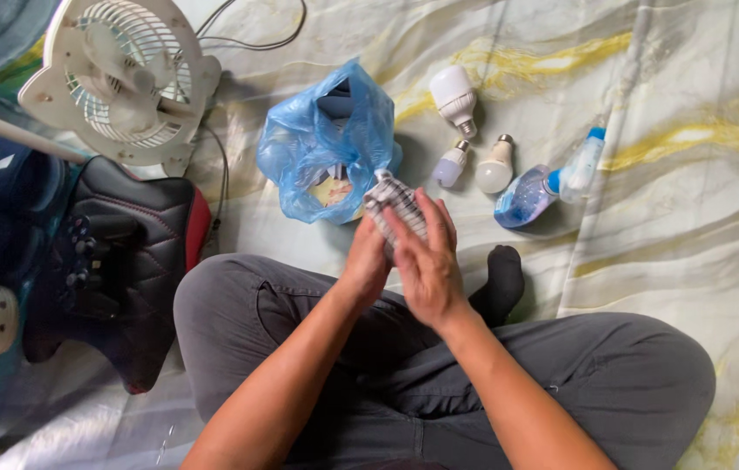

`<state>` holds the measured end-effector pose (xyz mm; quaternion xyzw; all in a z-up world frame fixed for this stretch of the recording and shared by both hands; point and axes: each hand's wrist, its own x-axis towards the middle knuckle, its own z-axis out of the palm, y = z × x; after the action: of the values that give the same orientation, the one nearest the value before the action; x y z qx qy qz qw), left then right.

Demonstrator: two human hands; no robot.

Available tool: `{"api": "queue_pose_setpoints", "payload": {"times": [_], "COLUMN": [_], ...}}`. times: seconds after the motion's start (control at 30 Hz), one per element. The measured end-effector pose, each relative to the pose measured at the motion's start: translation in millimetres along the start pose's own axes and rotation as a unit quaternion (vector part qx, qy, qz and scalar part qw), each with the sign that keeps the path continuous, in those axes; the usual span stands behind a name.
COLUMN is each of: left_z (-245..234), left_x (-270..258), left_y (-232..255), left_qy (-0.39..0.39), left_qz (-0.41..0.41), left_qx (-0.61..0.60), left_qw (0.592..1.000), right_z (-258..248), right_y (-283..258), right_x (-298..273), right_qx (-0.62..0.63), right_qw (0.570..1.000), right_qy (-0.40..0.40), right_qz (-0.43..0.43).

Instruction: The person sits on the floor and cleans several light bulbs one by one using a cloth and a spray bottle. They pick up each bulb, wipe it, occasionally spray it with cleaner, and place it back down.

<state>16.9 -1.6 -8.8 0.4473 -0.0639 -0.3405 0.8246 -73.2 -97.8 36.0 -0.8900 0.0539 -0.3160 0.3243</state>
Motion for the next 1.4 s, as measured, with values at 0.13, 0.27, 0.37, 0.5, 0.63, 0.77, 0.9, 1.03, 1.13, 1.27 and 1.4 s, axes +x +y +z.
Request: {"api": "queue_pose_setpoints", "payload": {"times": [0.13,0.27,0.37,0.5,0.63,0.77,0.9,1.03,1.13,1.27,1.4], "left_z": [2,-3,-5,-4,-7,-24,-28,-28,-15,-8,-12], "left_x": [-9,9,3,0,1,5,7,-4,3,0,-5], "left_y": [-20,-23,-18,-16,-34,-60,-62,-50,-38,-32,-19], "left_qy": [-0.030,0.091,0.055,0.034,0.023,-0.038,-0.036,0.025,-0.003,-0.010,-0.020], "left_qz": [0.028,-0.010,0.062,0.020,-0.045,0.013,-0.021,-0.096,-0.075,-0.034,-0.082], "left_qx": [0.038,0.023,0.021,0.041,-0.026,-0.033,0.075,0.112,0.002,-0.094,-0.217], "left_qw": [0.998,0.996,0.996,0.998,0.998,0.999,0.996,0.989,0.997,0.995,0.972], "right_z": [6,-1,-11,-13,-8,6,2,-2,-2,4,4], "right_y": [20,-23,-31,-28,-16,7,2,-24,-17,-15,-32], "right_x": [9,-4,6,19,23,26,26,15,27,29,9], "right_qx": [0.338,-0.117,-0.082,0.030,-0.015,0.313,0.295,-0.082,0.042,0.152,-0.105], "right_qw": [0.897,0.993,0.995,0.999,0.999,0.897,0.902,0.996,0.996,0.960,0.994], "right_qy": [-0.022,0.022,-0.011,-0.002,0.043,0.079,0.102,0.025,0.035,0.043,0.017], "right_qz": [0.284,0.018,-0.049,-0.017,0.018,0.302,0.297,-0.029,0.070,0.230,-0.009]}}
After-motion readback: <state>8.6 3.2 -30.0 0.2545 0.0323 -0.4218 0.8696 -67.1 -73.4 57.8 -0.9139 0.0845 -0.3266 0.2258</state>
